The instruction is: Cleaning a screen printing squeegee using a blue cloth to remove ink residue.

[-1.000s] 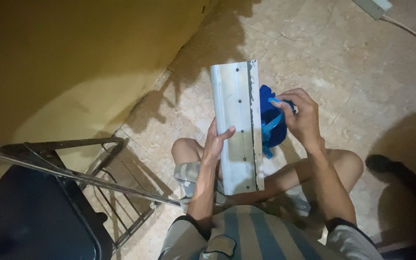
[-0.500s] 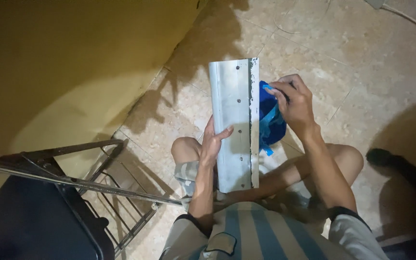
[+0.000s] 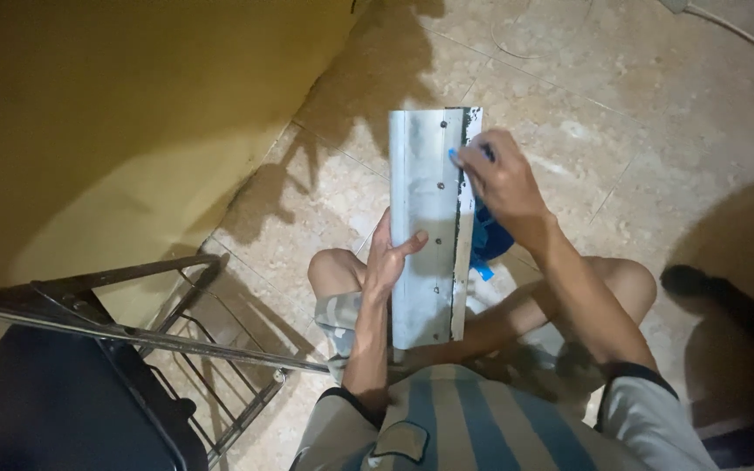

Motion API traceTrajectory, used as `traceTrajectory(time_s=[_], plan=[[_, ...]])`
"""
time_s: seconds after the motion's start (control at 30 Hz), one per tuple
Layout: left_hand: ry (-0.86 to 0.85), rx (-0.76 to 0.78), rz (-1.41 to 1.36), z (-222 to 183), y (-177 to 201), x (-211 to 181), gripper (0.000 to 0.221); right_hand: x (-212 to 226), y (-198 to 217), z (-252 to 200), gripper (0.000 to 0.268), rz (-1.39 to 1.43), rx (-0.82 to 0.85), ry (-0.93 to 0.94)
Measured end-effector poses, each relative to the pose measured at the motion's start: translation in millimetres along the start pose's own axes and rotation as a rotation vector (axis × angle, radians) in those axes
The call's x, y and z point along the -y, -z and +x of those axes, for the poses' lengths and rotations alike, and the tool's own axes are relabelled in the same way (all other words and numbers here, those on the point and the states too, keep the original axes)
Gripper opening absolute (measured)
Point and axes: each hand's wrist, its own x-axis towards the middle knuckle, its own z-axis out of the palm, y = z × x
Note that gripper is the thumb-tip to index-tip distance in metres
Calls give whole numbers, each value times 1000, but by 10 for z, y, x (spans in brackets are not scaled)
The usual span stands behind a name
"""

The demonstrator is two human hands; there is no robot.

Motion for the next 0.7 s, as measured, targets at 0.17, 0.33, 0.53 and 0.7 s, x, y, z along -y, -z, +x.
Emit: traceTrajectory(time_s=[0.17, 0.33, 0.53, 0.7], plan=[[-14, 14, -5, -4, 5, -140, 51, -17, -104, -59, 4, -94, -3, 70], [-21, 25, -24, -59, -8, -246, 48, 90, 38, 72, 2, 1, -48, 68], [4, 39, -14, -68, 3, -179, 51, -3, -5, 85, 6, -23, -10, 39], [-32, 40, 22, -85, -18, -239, 57, 26, 128, 324, 3, -27, -30, 63]])
